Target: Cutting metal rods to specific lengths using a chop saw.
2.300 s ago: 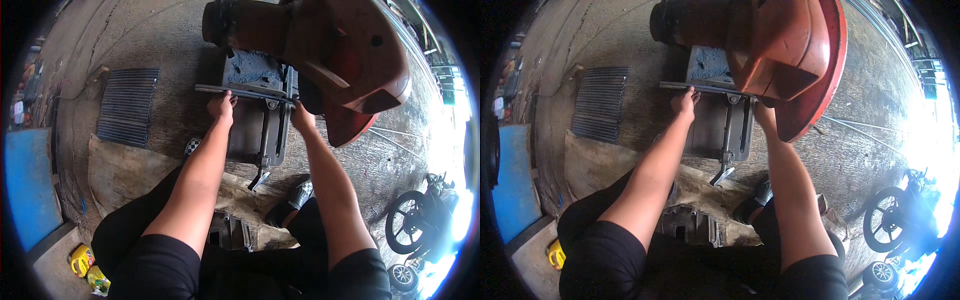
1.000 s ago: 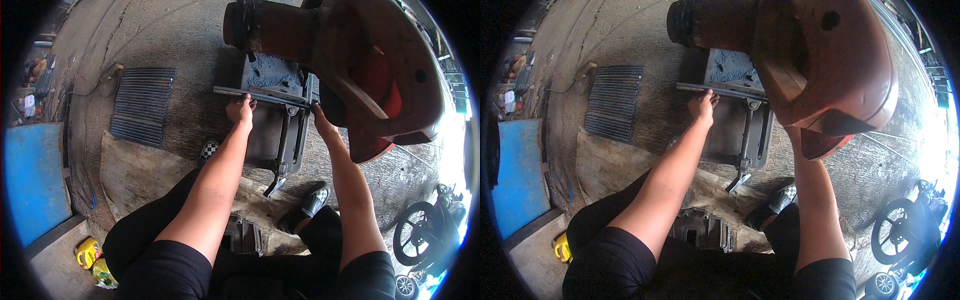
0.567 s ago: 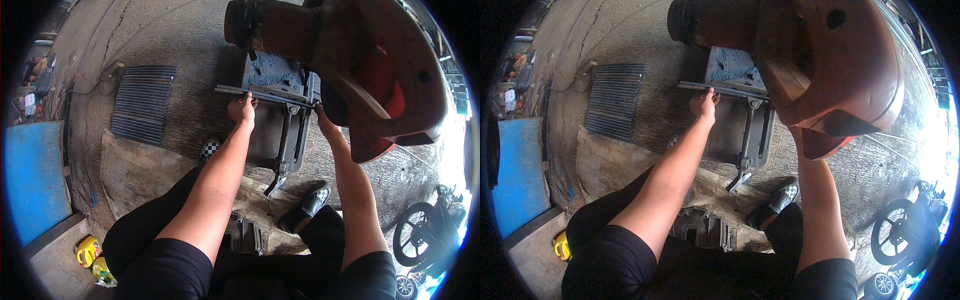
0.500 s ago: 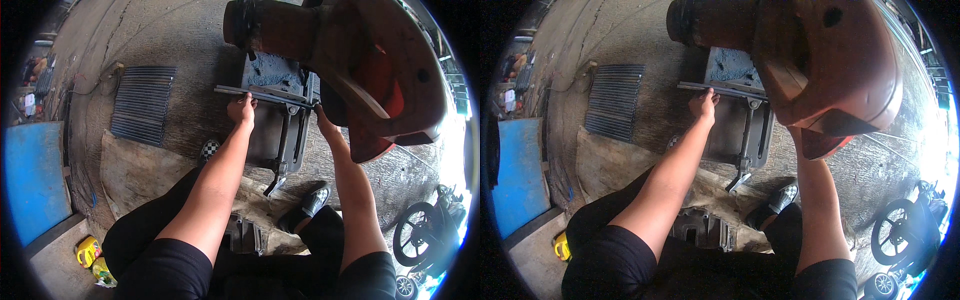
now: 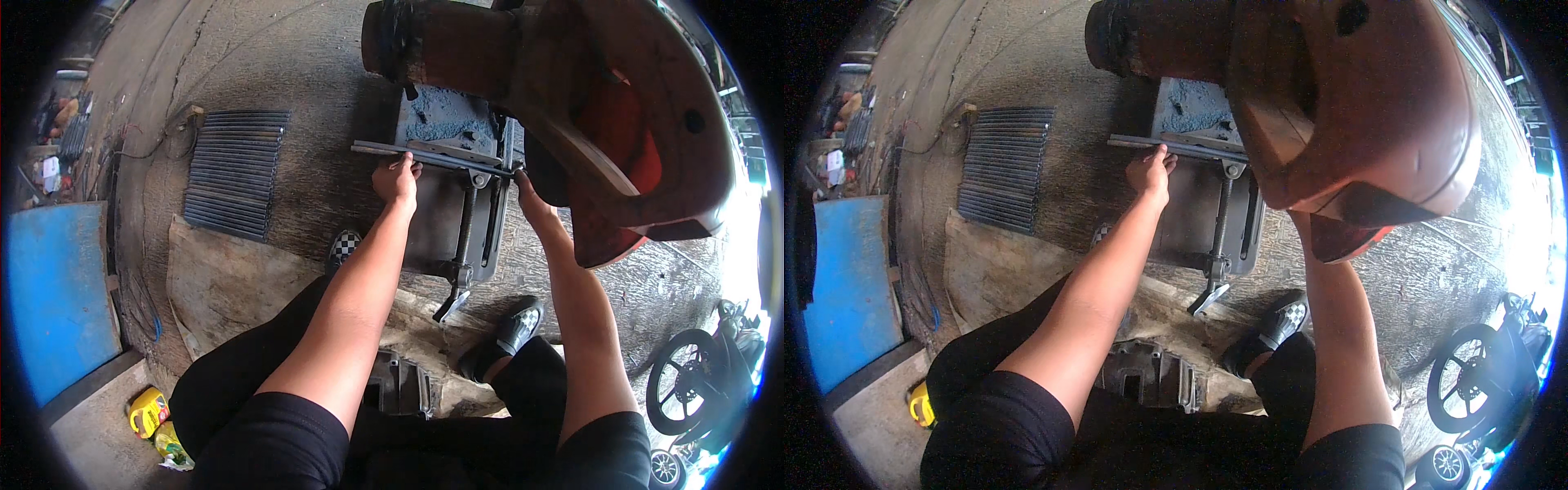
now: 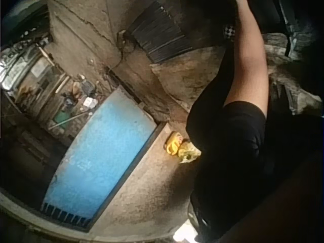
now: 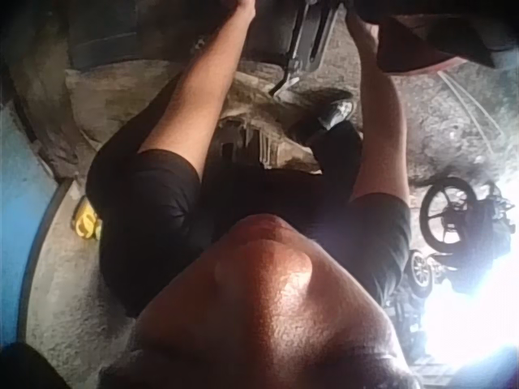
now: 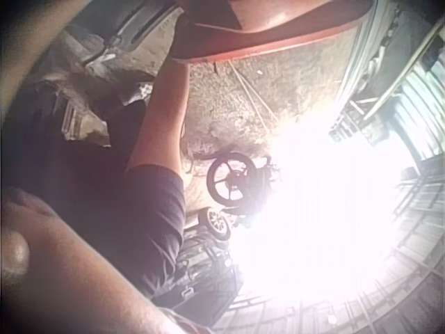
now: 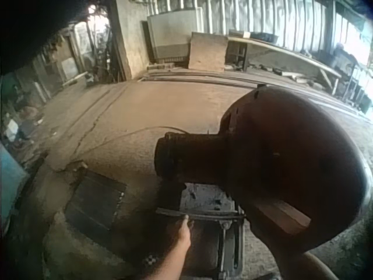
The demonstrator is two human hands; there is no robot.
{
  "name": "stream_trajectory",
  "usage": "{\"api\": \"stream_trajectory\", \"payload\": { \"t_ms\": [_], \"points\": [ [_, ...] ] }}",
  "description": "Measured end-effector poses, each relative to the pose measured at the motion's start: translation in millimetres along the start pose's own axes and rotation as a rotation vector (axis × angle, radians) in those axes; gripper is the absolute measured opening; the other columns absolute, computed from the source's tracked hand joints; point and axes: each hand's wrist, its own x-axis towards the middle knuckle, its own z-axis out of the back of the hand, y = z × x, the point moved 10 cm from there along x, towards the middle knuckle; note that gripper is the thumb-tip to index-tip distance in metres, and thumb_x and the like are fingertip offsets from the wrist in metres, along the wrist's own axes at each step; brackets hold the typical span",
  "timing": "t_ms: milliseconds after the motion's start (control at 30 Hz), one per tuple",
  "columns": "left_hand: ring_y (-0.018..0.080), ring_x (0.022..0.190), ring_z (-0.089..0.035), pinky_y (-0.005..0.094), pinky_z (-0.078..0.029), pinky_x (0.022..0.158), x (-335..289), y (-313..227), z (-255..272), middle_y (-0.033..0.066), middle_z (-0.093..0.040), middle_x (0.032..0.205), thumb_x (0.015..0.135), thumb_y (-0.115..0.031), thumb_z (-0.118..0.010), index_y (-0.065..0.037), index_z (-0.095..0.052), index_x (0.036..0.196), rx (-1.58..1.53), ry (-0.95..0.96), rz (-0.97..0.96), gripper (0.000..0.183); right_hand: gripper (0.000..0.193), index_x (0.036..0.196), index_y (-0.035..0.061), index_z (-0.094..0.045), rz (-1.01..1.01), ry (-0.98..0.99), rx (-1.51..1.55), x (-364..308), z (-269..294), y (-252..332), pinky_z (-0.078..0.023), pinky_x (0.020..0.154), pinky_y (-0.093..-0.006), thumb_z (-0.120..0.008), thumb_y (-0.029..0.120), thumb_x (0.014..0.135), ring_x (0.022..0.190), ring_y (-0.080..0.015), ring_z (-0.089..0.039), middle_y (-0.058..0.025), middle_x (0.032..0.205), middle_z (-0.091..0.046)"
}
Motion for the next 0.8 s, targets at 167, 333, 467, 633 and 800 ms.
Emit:
{"api": "stream_trajectory", "payload": {
  "t_ms": [167, 333, 467, 633, 800],
  "points": [
    [0.019, 0.065, -0.067, 0.0283, -0.058, 0.056, -2, -1, 0, 0.0147, -0.067, 0.084, 0.086, -0.002, -0.067, 0.005, -0.057, 0.089, -0.018, -0.021, 0.008, 0.013, 0.027, 0.096, 0.0051, -0.067, 0.132, -0.019, -0.081, 5, 15, 33, -0.045, 0.085, -0.0413, -0.06, 0.031, 0.09, 0.091, -0.0343, -0.061, -0.017, 0.096, -0.067],
    [0.0193, 0.065, -0.067, 0.0284, -0.058, 0.056, -4, -5, -1, 0.0153, -0.067, 0.084, 0.087, -0.002, -0.066, 0.005, -0.057, 0.088, -0.032, -0.005, -0.003, 0.012, 0.031, 0.088, 0.0025, -0.067, -0.19, 0.096, 0.147, 9, 8, 16, -0.044, 0.08, -0.0425, -0.059, 0.033, 0.089, 0.084, -0.0331, -0.061, -0.0171, 0.085, -0.067],
    [0.0197, 0.065, -0.068, 0.0286, -0.058, 0.056, -8, -3, -1, 0.0155, -0.067, 0.083, 0.087, -0.002, -0.066, 0.006, -0.058, 0.088, -0.048, -0.043, 0.031, 0.011, 0.033, 0.088, 0.0022, -0.067, -0.173, 0.077, 0.141, 8, 15, 18, -0.044, 0.08, -0.0422, -0.058, 0.034, 0.09, 0.083, -0.0328, -0.061, -0.017, 0.085, -0.066],
    [0.0199, 0.065, -0.068, 0.0287, -0.059, 0.056, 0, -2, 3, 0.0153, -0.067, 0.082, 0.086, -0.002, -0.067, 0.006, -0.06, 0.086, -0.071, -0.035, 0.012, 0.01, 0.035, 0.088, 0.0012, -0.066, -0.212, 0.155, 0.075, 10, 8, 18, -0.044, 0.081, -0.0418, -0.058, 0.035, 0.089, 0.083, -0.033, -0.06, -0.0172, 0.086, -0.066],
    [0.0194, 0.064, -0.067, 0.0284, -0.058, 0.056, -5, -5, -2, 0.0136, -0.067, 0.081, 0.086, -0.001, -0.068, 0.005, -0.06, 0.086, -0.06, -0.01, 0.025, 0.009, 0.032, 0.087, 0.0015, -0.066, -0.216, 0.065, 0.154, 9, 13, 14, -0.044, 0.079, -0.0421, -0.059, 0.033, 0.089, 0.082, -0.0346, -0.059, -0.0165, 0.084, -0.065]
  ]
}}
